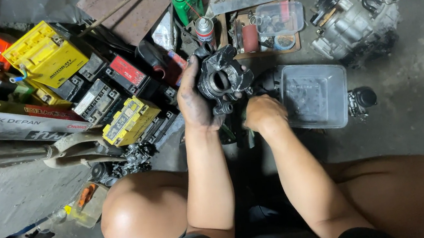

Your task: Cleaning and inspecting a motorcycle brake caliper using a small hand tool

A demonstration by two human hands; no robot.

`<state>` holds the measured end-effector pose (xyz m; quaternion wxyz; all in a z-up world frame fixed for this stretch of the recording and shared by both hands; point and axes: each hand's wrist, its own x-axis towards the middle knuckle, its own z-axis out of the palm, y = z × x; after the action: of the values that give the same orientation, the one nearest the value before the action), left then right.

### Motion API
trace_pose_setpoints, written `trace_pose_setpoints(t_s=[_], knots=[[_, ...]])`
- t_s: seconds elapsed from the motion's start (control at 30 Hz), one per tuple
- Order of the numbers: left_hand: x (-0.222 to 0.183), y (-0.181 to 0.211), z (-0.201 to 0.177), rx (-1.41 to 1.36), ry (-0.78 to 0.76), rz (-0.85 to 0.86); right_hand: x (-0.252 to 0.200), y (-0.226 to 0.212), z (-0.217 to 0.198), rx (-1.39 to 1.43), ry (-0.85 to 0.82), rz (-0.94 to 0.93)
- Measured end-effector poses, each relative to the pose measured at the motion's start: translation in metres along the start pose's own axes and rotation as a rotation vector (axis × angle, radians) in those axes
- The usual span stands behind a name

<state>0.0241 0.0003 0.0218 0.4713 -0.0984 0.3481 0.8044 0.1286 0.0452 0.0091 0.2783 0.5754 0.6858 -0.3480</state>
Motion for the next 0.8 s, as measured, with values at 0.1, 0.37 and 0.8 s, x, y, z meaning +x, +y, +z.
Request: trace_pose_setpoints(t_s=[0.1,0.37,0.8], knots=[[0.008,-0.004,-0.008,0.025,0.048,0.03,0.006,0.001,0.004,0.047,0.012,0.004],[0.004,-0.006,0.001,0.106,0.087,0.087,-0.012,-0.008,-0.01,0.223,0.075,0.109],[-0.03,0.001,0.017,0.657,-0.517,0.563,-0.059,0.039,-0.049,0.231,0.366,-0.363]])
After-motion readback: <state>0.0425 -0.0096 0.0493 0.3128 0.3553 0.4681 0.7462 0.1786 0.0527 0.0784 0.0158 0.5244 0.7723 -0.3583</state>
